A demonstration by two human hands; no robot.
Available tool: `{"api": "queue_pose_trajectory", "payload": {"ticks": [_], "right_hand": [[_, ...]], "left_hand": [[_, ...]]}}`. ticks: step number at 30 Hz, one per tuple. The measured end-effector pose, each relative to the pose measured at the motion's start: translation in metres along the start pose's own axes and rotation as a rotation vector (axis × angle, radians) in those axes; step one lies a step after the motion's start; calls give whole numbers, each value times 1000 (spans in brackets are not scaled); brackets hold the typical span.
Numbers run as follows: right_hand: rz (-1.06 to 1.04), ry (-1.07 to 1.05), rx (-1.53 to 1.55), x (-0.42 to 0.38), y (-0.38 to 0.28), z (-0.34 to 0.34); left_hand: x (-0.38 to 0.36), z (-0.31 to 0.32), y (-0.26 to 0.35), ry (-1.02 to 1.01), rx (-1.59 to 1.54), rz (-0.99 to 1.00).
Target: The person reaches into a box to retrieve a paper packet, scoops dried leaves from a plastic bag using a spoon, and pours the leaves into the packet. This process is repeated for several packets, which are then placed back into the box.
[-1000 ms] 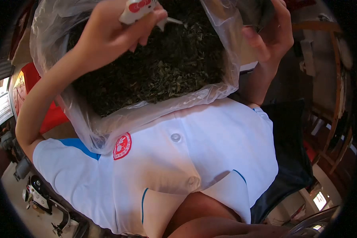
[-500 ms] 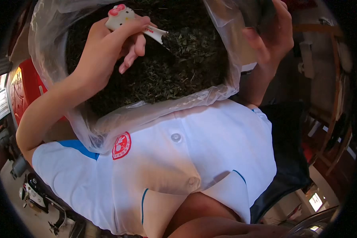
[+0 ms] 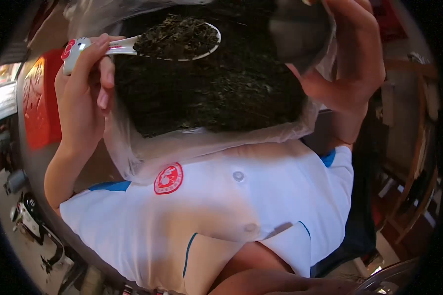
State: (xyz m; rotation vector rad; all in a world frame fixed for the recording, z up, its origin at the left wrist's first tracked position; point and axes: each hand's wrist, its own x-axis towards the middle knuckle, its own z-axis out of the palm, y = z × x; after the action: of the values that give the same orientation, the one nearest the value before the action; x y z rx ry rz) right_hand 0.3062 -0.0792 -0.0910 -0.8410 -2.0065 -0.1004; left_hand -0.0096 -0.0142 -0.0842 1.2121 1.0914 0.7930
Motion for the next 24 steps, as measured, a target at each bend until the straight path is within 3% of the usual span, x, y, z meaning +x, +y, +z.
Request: {"api": "queue_pose_trajectory", "payload": {"ticks": [5,9,14,16,20,23,24], "right_hand": [[198,-283,59,27,-16,17],[487,-478,343,26,1,33],[405,-602,268,28,5,37],[384,-610,307,27,7,40],[451,-644,372,24,8,42],[507,-667,370,24,8,38],[521,-664,373,23,8,37]], "left_hand": [[-13,-10,-8,151,-20,48],[-14,-18,-8,141,-50,79],[-11,-19,-3,77,-31,113],[-10,-9,-1,151,3,102],[0,-18,0,148,176,137],[11,-3,5,225,356,323],[13,-7,11,157,355,258]]}}
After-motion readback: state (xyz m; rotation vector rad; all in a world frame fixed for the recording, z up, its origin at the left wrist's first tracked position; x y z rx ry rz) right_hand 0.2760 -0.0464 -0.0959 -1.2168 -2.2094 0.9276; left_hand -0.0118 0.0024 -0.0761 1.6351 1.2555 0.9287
